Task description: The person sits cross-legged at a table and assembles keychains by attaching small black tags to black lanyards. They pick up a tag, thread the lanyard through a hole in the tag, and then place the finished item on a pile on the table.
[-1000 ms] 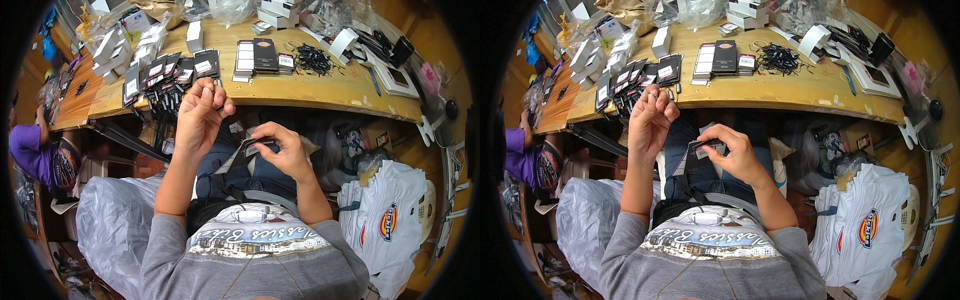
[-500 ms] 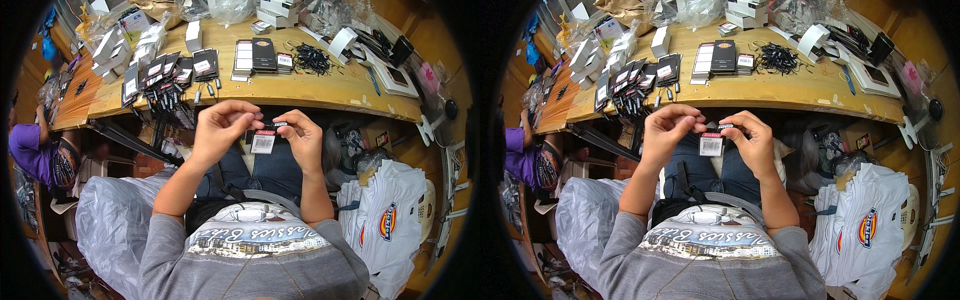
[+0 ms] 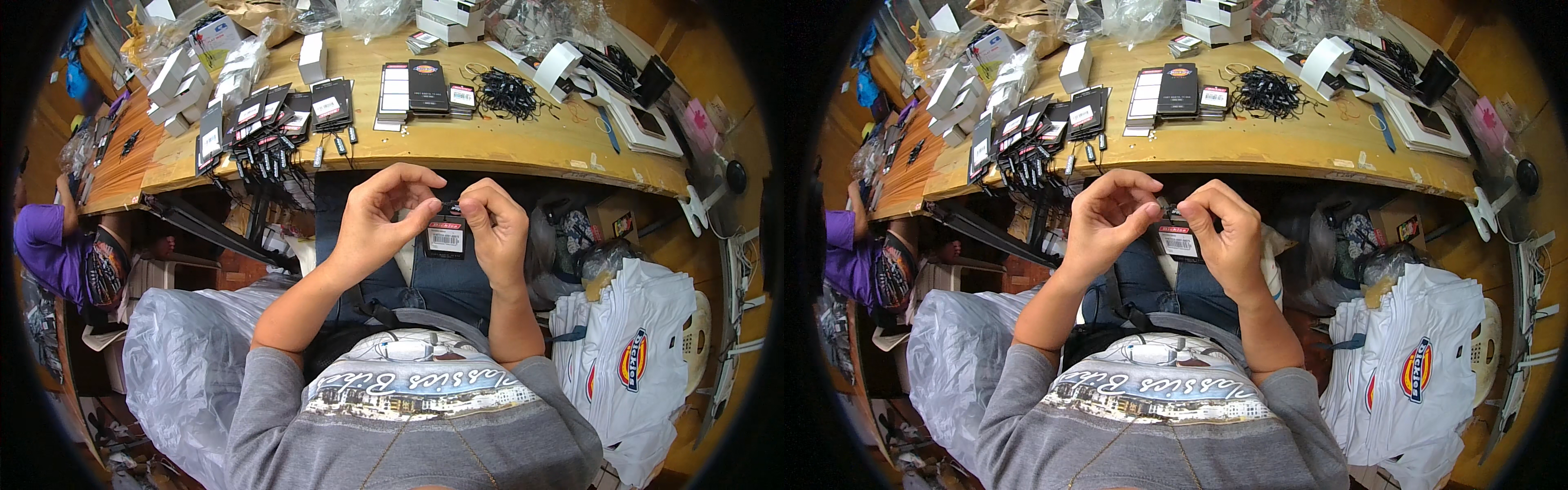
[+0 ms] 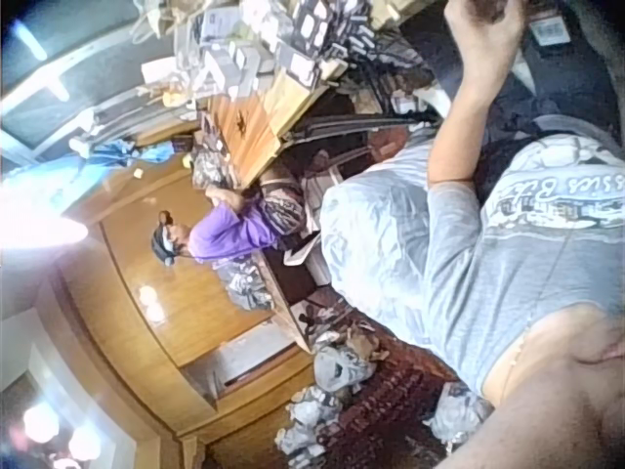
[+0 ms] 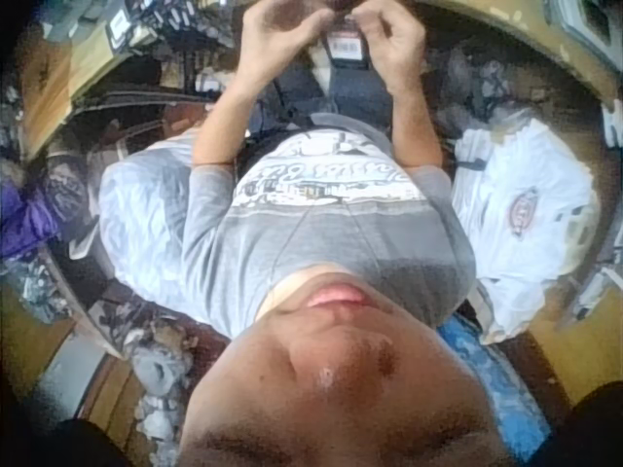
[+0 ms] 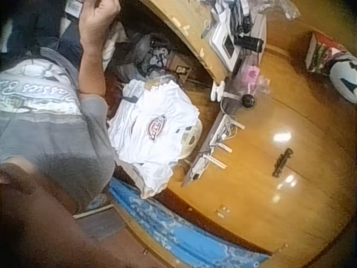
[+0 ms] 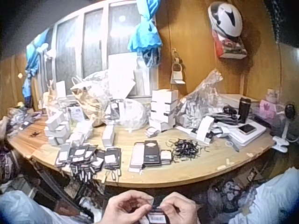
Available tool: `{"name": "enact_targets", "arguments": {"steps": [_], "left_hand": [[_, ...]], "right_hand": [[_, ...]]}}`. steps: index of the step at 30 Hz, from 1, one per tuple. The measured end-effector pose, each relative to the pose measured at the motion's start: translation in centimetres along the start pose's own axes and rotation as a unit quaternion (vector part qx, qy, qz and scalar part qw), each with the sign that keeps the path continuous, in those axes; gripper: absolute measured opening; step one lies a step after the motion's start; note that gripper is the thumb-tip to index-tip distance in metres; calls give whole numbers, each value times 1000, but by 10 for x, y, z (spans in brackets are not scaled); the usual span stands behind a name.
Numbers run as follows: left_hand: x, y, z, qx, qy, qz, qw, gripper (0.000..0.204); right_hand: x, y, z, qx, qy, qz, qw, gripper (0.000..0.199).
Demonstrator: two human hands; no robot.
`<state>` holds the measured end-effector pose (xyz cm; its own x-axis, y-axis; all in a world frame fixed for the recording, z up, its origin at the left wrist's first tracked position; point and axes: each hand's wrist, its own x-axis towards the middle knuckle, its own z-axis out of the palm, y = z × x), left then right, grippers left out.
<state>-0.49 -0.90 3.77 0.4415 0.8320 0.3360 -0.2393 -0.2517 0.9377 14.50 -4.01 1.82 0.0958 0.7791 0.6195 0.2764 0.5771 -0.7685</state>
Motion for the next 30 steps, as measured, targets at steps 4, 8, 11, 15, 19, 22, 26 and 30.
{"name": "enact_targets", "arguments": {"steps": [4, 8, 11, 15, 19, 22, 26, 30], "left_hand": [[2, -1, -1, 25, -6, 34, 999, 22], [3, 2, -2, 64, -17, 38, 997, 20], [3, 2, -3, 90, -33, 32, 995, 21], [6, 2, -8, 84, -90, -11, 992, 28], [10, -6, -12, 28, -122, -14, 992, 32], [12, -11, -16, 1, -139, -14, 990, 34], [14, -19, -20, 50, -151, 28, 987, 43], [12, -29, -17, -143, -191, -67, 969, 65]], "right_hand": [[0, 0, -1, -14, -8, -12, 1000, 17], [1, 0, -3, -40, -20, -25, 999, 16], [1, 0, -3, -37, -45, -24, 998, 16], [0, 0, -3, -29, -73, 0, 997, 15], [-1, 2, -1, -7, -84, 8, 996, 15], [-2, 1, 1, 24, -96, 14, 995, 15], [-2, -2, 0, 54, -113, 27, 992, 15], [4, -5, -2, 89, -92, 54, 990, 17]]}}
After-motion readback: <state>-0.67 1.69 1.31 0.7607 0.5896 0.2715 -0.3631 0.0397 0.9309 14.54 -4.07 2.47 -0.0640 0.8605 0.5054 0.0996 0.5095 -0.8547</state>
